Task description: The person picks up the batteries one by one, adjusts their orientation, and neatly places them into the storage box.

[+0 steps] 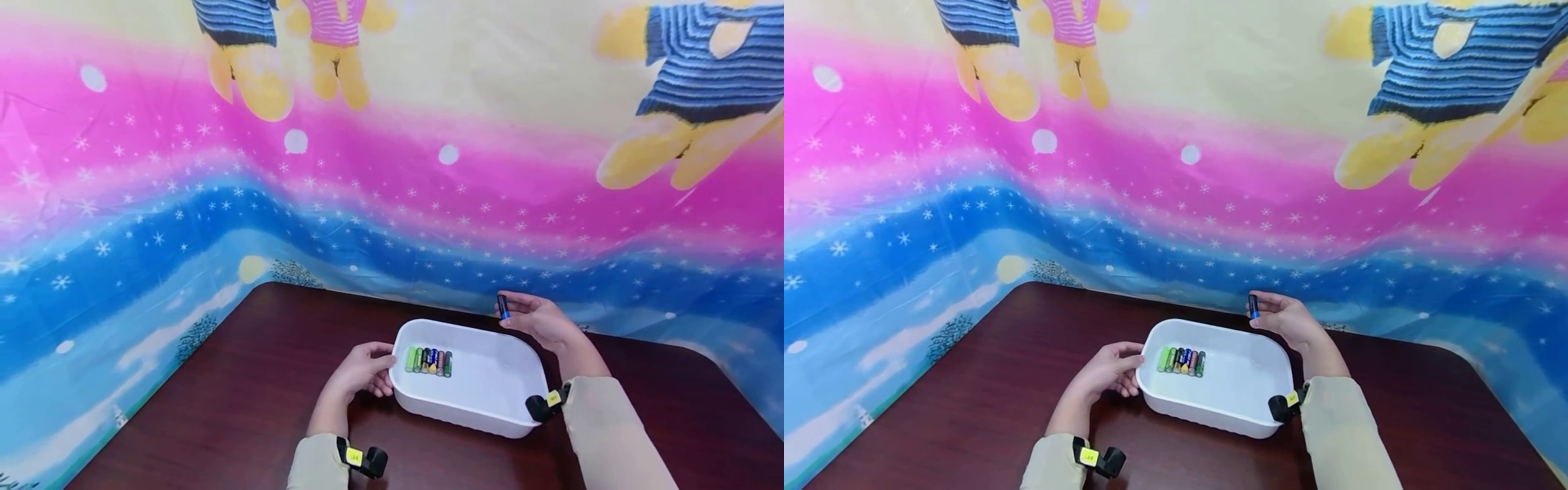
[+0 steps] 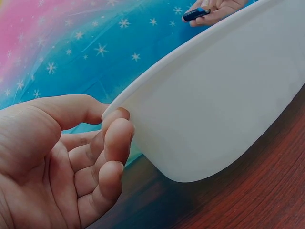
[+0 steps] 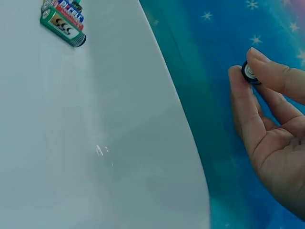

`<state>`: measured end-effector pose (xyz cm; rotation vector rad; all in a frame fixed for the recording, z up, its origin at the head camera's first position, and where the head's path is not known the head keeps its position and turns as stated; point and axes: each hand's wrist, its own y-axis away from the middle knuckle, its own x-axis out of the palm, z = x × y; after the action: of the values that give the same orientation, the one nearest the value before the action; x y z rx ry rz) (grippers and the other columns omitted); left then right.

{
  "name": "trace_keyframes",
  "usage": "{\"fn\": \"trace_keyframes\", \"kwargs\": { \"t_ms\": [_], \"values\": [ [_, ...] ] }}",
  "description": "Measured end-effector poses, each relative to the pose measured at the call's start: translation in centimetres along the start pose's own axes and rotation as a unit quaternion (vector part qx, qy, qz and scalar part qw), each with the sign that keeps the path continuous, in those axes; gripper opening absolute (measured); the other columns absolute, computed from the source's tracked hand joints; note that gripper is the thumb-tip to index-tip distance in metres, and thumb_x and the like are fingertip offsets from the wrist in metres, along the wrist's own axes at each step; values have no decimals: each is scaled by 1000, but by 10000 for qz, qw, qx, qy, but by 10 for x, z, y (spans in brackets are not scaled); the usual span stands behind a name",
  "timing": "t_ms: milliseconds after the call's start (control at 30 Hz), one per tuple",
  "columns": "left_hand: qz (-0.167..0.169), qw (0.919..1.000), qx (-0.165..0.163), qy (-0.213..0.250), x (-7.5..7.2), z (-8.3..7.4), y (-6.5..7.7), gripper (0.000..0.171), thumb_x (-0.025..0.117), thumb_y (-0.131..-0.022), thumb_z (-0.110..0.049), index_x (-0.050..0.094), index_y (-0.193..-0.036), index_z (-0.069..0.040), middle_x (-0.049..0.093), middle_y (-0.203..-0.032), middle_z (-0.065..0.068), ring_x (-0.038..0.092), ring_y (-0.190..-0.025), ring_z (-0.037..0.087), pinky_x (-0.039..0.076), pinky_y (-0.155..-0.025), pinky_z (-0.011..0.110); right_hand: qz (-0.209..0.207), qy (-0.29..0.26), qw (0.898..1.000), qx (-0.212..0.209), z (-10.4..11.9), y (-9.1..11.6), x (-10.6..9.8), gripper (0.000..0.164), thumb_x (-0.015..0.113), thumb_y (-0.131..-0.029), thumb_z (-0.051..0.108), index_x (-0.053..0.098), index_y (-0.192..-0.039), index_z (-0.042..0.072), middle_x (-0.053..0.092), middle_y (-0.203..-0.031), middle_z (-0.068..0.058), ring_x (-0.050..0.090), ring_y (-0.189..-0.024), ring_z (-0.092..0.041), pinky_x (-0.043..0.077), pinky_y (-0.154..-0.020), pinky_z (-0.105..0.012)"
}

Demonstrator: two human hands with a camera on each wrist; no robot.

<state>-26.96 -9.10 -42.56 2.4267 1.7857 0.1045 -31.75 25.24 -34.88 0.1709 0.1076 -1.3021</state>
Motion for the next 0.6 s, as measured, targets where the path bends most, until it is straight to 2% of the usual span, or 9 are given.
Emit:
{"fn": "trace_keyframes", "kwargs": {
  "t_ms": [167,300,400,500,600],
  "values": [
    [-15,10000,25,1,2,-1,2,42,56,-91,-15,45,-127,4,58,-57,9,57,-43,13,48,-42,23,-76,-167,9997,-153,-5,-7,4,75,69,-81,1,28,-144,4,40,-134,-24,53,-114,-25,46,-91,-34],
    [-23,10000,48,-5,3,-3,3,44,56,-91,-16,45,-128,4,58,-56,8,57,-43,13,47,-41,24,-130,-184,9992,-333,-7,-11,8,78,72,-77,1,32,-143,6,40,-134,-26,52,-113,-27,48,-88,-31],
    [-17,10000,80,-1,4,-4,4,44,56,-91,-16,44,-128,4,59,-56,8,57,-43,13,47,-41,23,-90,19,9991,-424,-8,-12,13,76,73,-76,0,35,-142,5,48,-127,-24,55,-107,-25,50,-85,-31],
    [-34,9999,100,-6,4,-4,4,43,56,-91,-15,45,-128,4,58,-55,8,57,-43,13,47,-41,23,157,261,9984,-481,-8,-13,18,73,72,-75,-4,36,-140,1,55,-118,-21,59,-101,-23,52,-81,-33],
    [-75,9999,113,-9,3,-4,4,42,56,-91,-14,45,-127,4,58,-55,8,57,-43,12,47,-41,23,538,447,9965,-460,-7,-14,25,71,72,-74,-5,39,-137,-3,58,-114,-21,63,-97,-27,52,-80,-37]
  ]
}}
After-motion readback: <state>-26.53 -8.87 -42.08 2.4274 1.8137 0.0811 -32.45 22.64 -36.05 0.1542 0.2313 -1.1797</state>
